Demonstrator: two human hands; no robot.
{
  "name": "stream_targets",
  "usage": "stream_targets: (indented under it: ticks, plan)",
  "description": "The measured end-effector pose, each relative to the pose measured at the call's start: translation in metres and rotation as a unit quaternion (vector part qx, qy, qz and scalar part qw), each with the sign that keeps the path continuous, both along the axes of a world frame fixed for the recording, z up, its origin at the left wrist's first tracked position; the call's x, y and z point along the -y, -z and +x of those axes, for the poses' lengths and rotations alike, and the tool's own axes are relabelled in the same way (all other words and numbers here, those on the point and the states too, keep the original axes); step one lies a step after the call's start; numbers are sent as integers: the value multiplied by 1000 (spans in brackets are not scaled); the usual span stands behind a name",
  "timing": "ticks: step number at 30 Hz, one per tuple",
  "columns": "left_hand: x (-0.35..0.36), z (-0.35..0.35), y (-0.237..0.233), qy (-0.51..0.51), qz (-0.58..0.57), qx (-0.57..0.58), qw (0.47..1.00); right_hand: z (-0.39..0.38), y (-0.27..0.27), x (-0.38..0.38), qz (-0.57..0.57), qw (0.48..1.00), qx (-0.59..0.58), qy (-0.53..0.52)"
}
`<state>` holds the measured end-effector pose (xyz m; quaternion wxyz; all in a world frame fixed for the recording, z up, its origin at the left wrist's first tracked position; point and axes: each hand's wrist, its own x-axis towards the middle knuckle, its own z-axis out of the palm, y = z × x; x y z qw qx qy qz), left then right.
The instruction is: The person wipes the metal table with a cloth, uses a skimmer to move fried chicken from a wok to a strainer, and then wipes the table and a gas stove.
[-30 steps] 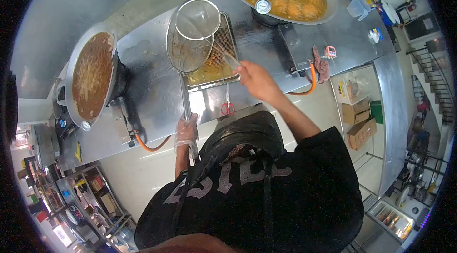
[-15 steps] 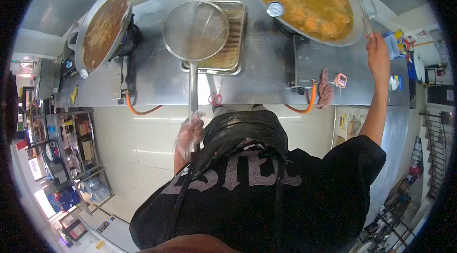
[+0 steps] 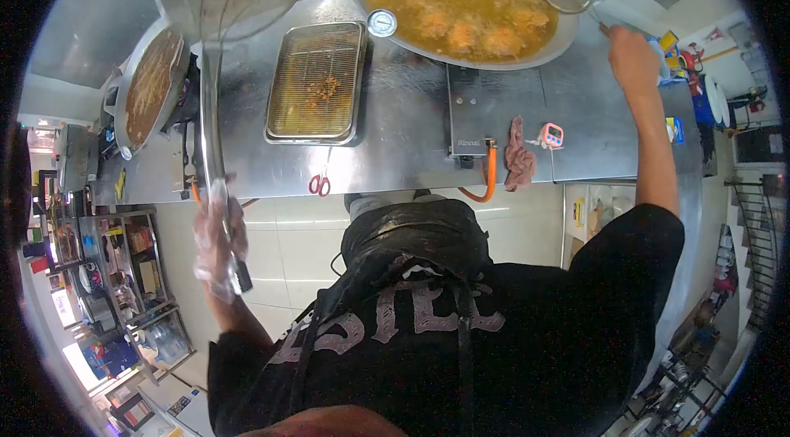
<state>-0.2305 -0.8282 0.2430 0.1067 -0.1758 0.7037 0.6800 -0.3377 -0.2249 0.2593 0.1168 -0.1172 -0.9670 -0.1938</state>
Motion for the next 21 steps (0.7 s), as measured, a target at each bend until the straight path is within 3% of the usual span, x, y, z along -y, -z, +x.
stream_targets:
  ticks: [5, 9, 12, 15, 21]
  plan:
    - [-63, -47, -45, 103, -98, -9, 990, -11, -31, 11, -45, 996, 66, -44]
    - [-87, -95, -45, 226, -186, -26, 956, -26, -42, 16, -100, 985, 120, -65]
    - [-110, -119, -53, 272, -263, -47, 924, -46, -38, 0, -125, 966, 169, -154]
    - [-125, -127, -74, 305, -322, -52, 895, -57, -48, -1, -211, 939, 245, -117]
    - [-128, -143, -84, 354, -232, 32, 905, -60, -47, -1, -318, 919, 218, -80]
